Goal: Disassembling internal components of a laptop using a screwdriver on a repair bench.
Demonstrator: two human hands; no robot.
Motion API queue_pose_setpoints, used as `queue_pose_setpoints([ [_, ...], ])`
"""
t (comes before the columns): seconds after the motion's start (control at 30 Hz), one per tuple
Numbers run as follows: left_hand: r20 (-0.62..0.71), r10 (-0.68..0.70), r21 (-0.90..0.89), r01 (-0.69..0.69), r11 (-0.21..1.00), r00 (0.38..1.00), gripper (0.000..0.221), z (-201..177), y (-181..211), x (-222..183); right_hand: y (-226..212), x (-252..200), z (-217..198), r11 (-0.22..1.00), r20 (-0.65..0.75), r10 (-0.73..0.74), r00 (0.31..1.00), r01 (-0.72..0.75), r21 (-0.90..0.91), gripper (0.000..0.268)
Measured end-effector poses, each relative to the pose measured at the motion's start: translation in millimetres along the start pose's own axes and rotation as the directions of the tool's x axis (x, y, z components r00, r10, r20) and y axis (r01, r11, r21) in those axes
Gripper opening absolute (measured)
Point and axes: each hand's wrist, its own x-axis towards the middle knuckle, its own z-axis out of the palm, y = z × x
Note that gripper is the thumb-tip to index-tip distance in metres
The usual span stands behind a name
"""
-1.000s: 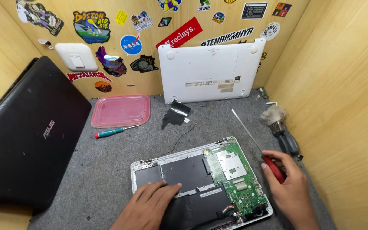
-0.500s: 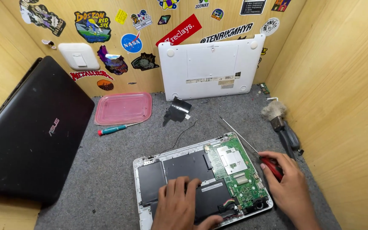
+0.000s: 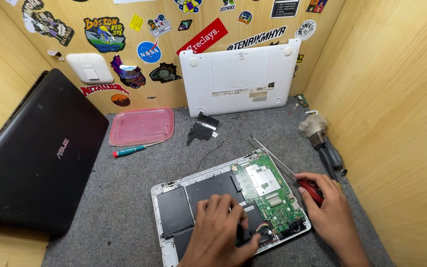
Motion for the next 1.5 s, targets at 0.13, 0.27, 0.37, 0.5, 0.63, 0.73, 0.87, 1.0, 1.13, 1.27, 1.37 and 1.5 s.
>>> queue_pose_setpoints([
  [0.13, -0.083, 0.035, -0.205, -0.052, 0.977, 0.996, 0.035, -46, 9, -7, 8, -3, 3, 0.997, -0.039, -0.077, 0.996, 0.078, 0.020, 0.030],
  [0.27, -0.233, -0.060, -0.138, 0.028, 0.990, 0.971, 0.030, -64, -20, -29, 0, -7, 2, 0.996, -0.035, -0.068, 0.997, 0.070, 0.064, 0.027],
  [0.37, -0.153, -0.178, -0.053, 0.172, 0.984, 0.972, 0.030, -58, -45, -50, 2, -13, 6, 0.993, -0.031, -0.116, 0.993, 0.117, 0.027, 0.029],
  [0.5, -0.231, -0.392, -0.245, 0.336, 0.909, 0.891, 0.052, -40, -53, -72, -12, -38, 18, 0.908, -0.050, -0.401, 0.915, 0.390, -0.152, 0.043],
  [0.63, -0.197, -0.500, -0.530, 0.338, 0.778, 0.843, 0.052, -38, -61, -73, -53, -44, 38, 0.638, 0.185, -0.743, 0.643, 0.764, -0.097, 0.053],
  [0.73, -0.175, -0.516, -0.483, 0.384, 0.787, 0.839, 0.050, -43, -59, -72, -70, -35, 49, 0.611, 0.499, -0.681, 0.536, 0.791, -0.016, 0.077],
  [0.87, -0.202, -0.518, -0.547, 0.343, 0.764, 0.831, 0.049, -46, -63, -76, -89, -17, 42, 0.652, 0.587, -0.601, 0.543, 0.758, -0.034, 0.066],
  [1.0, -0.172, -0.536, -0.529, 0.381, 0.758, 0.827, 0.042, -46, -66, -76, -91, -15, 42, 0.662, 0.619, -0.564, 0.547, 0.748, -0.058, 0.044],
  [1.13, -0.157, -0.543, -0.471, 0.421, 0.776, 0.825, 0.044, -47, -62, -74, -78, -17, 43, 0.697, 0.698, -0.471, 0.539, 0.712, -0.079, 0.098],
  [1.27, -0.126, -0.543, -0.566, 0.390, 0.727, 0.830, 0.045, -46, -67, -76, -75, -14, 51, 0.697, 0.686, -0.457, 0.566, 0.707, -0.119, 0.093],
  [1.37, -0.156, -0.530, -0.539, 0.378, 0.753, 0.834, 0.045, -41, -70, -76, -74, -11, 57, 0.707, 0.689, -0.452, 0.566, 0.698, -0.109, 0.094],
  [1.5, -0.175, -0.530, -0.574, 0.352, 0.740, 0.830, 0.045, -42, -69, -77, -73, -13, 57, 0.720, 0.703, -0.402, 0.587, 0.677, -0.154, 0.098],
])
